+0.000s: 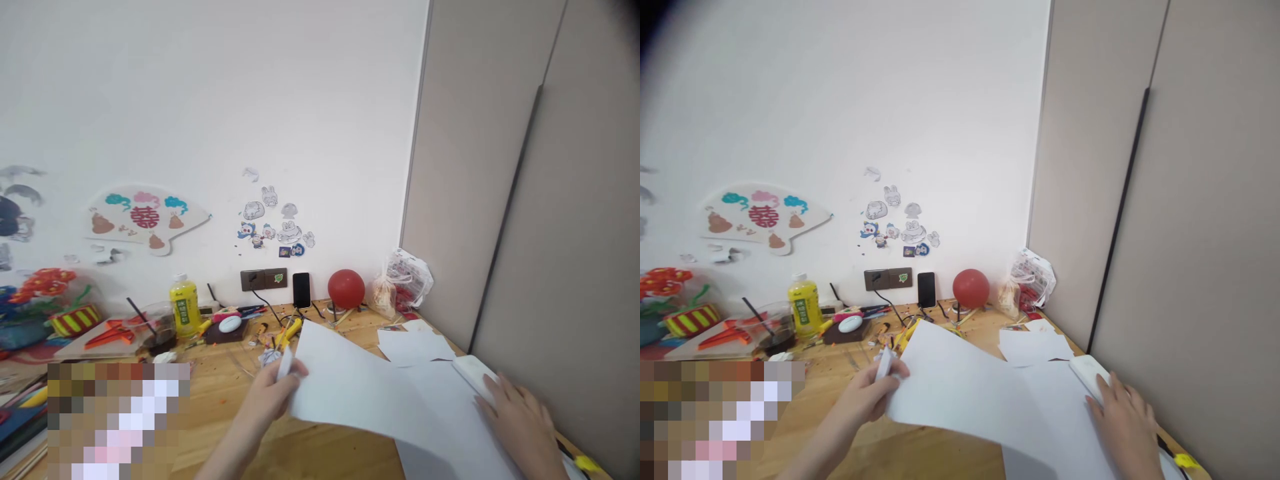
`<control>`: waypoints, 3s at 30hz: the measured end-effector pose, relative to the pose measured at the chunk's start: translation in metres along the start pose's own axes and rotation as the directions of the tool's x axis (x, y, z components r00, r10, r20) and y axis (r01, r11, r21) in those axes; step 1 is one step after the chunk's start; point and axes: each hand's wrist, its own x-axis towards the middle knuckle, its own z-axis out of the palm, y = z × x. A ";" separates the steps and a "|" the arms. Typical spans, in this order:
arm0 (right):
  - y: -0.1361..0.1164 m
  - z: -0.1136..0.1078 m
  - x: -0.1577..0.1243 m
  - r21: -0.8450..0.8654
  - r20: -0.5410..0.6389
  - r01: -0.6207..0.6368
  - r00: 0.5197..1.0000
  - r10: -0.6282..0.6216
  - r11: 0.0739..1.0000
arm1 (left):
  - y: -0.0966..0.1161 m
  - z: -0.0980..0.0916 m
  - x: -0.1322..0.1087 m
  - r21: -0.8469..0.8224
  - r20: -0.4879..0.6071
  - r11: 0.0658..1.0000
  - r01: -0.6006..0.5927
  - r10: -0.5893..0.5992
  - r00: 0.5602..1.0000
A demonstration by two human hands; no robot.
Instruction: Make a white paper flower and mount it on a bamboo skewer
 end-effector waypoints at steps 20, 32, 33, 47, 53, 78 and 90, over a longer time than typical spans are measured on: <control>-0.028 0.010 0.001 0.443 0.188 0.151 0.948 -0.256 0.884 | -0.075 -0.080 -0.008 0.113 -0.153 0.991 0.071 -0.053 0.987; -0.218 -0.150 -0.036 0.789 -0.186 0.517 0.717 -0.672 0.332 | -0.093 -0.047 -0.017 0.878 -0.011 0.444 -0.179 0.392 0.920; -0.233 -0.156 -0.041 0.765 -0.251 0.581 0.668 -0.701 0.280 | -0.095 -0.038 -0.019 0.884 0.057 0.408 -0.228 0.389 0.919; -0.251 -0.162 -0.037 0.977 -0.201 0.207 0.803 -0.561 -0.055 | -0.086 -0.014 -0.028 0.256 0.062 0.886 -0.387 0.384 0.921; -0.287 -0.153 -0.020 0.967 0.085 -0.202 0.834 -0.545 -0.157 | -0.092 -0.005 -0.017 -0.162 -0.131 0.962 -0.220 0.200 0.971; -0.303 -0.149 -0.037 0.896 0.077 -0.350 0.728 -0.681 -0.273 | -0.091 -0.010 -0.013 -0.375 -0.055 0.922 -0.091 0.076 0.996; -0.305 -0.137 -0.040 0.907 0.091 -0.345 0.720 -0.688 -0.241 | -0.096 -0.011 -0.009 -0.410 -0.039 0.909 -0.073 0.062 0.997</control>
